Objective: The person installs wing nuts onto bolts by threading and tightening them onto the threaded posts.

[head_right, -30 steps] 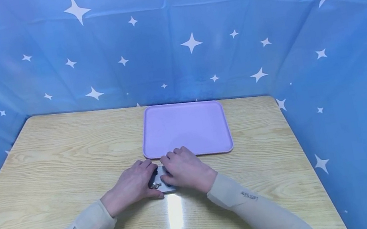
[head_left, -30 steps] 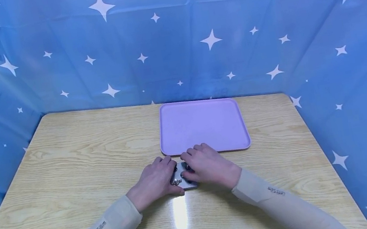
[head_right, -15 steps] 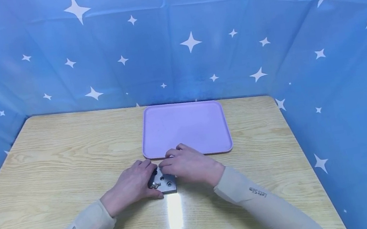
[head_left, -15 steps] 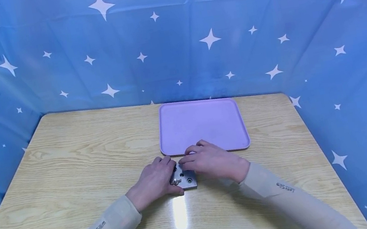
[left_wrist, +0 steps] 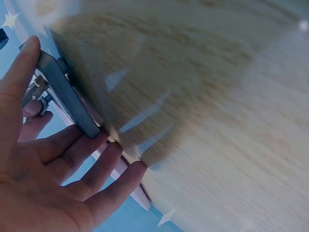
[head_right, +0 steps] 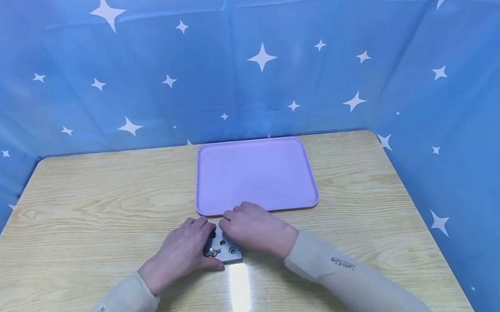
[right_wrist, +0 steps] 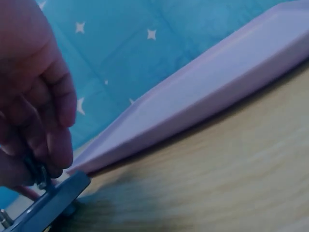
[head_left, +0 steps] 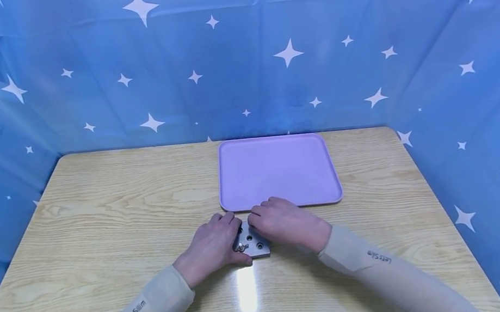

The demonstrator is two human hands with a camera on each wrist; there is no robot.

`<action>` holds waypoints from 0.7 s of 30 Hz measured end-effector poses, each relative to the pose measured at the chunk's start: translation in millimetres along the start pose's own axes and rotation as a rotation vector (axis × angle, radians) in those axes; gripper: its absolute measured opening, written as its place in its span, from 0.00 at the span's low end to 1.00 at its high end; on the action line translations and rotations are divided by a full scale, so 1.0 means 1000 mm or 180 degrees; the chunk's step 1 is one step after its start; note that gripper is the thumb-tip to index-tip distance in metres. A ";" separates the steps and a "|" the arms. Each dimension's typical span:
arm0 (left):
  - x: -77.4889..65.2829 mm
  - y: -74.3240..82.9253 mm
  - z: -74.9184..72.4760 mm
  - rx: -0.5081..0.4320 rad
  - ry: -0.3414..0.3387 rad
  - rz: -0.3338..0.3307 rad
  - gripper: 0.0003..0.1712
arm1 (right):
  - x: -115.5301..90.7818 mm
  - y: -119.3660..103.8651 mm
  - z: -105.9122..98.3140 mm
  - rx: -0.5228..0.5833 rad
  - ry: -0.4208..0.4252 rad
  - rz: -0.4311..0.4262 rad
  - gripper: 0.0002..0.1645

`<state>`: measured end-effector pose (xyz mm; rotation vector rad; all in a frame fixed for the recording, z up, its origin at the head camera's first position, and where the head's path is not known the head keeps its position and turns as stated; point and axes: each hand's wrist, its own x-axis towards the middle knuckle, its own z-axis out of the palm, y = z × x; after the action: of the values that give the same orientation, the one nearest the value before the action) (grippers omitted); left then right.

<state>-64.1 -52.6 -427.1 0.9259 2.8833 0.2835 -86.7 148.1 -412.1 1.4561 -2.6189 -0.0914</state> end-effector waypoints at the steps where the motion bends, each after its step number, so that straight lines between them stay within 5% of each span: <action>1: 0.000 0.000 0.000 -0.0011 0.0003 -0.0005 0.41 | 0.000 -0.001 0.001 0.0034 0.0029 0.0047 0.04; 11: 0.000 0.000 0.002 -0.0003 0.0048 0.0000 0.41 | 0.000 -0.013 0.005 -0.0074 0.0128 0.0319 0.05; 18: -0.001 0.000 0.003 0.0033 0.0055 0.0027 0.42 | -0.003 -0.009 -0.002 0.0419 0.0022 0.0560 0.13; 21: -0.001 0.000 0.002 0.0026 0.0048 0.0024 0.42 | -0.007 -0.003 -0.009 0.0494 -0.0102 0.0356 0.15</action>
<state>-63.0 -53.2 -429.5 0.9401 2.8975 0.2808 -79.0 152.9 -404.3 1.3594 -2.7822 0.1039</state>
